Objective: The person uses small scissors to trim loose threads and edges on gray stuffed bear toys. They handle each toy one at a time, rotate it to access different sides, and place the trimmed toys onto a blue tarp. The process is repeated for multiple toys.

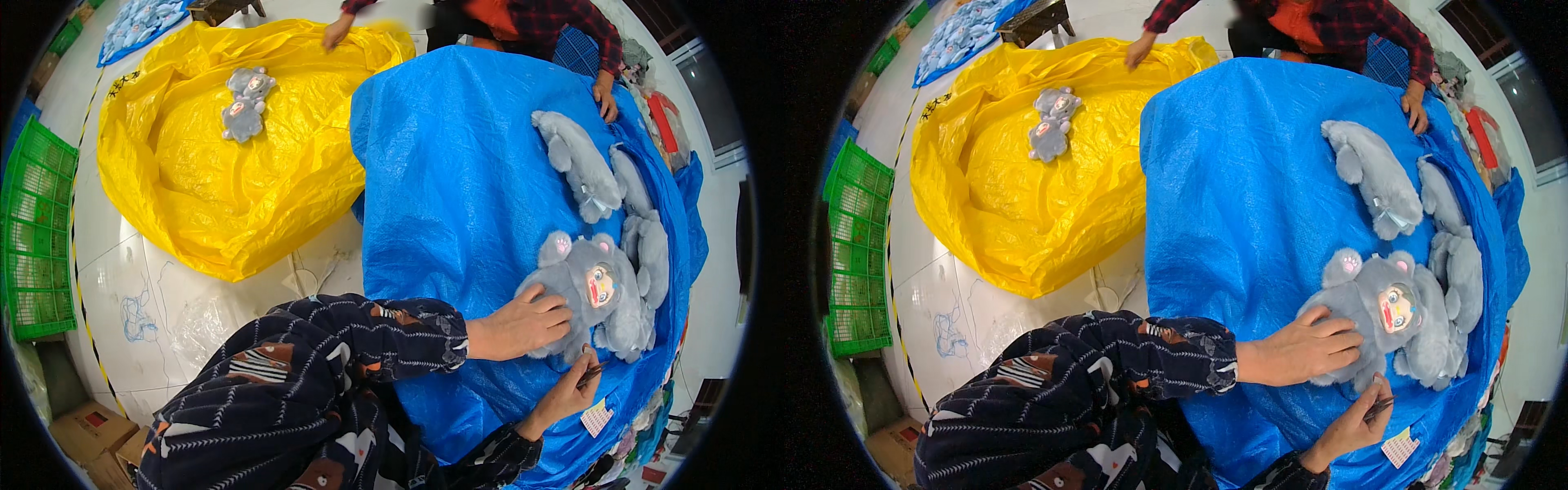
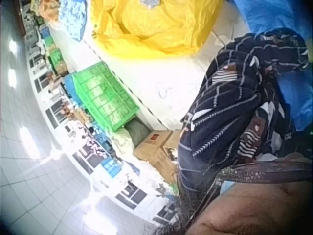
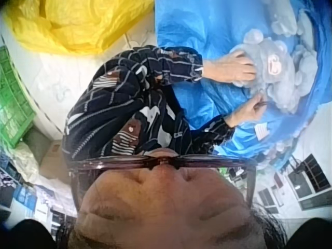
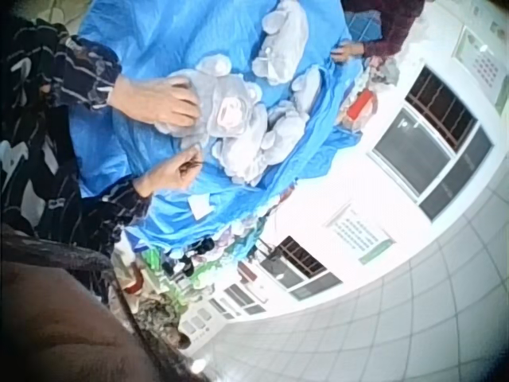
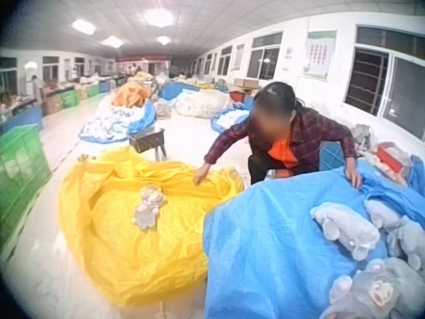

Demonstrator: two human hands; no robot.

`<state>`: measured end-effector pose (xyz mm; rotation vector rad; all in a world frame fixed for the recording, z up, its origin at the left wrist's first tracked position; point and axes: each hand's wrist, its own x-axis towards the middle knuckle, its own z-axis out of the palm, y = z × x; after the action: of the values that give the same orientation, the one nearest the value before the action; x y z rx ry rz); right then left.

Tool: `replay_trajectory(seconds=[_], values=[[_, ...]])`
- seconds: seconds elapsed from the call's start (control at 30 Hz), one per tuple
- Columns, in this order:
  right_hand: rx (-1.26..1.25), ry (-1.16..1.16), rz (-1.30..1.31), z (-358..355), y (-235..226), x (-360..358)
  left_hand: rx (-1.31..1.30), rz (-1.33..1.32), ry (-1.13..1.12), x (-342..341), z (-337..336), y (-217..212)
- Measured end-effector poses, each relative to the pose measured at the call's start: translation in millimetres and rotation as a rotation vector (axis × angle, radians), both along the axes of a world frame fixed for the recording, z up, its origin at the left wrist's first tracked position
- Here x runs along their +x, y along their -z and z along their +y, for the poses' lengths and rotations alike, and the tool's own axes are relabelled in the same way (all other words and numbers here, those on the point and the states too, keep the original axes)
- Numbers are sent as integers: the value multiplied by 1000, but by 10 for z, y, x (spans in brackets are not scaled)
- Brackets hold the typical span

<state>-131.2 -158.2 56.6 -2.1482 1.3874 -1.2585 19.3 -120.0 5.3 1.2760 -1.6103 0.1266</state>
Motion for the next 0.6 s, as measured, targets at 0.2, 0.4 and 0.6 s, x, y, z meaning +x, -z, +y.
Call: replay_trajectory(seconds=[0.2,0.4,0.6], values=[[8,-17,-31,31,-56,-27,-2,7,-5,-11,-1,-19],[-10,-11,-36,63,-30,-39,-1,-2,-16,-3,8,-18],[37,34,-18,136,-19,-38,-3,-13,-13,41,61,-3]])
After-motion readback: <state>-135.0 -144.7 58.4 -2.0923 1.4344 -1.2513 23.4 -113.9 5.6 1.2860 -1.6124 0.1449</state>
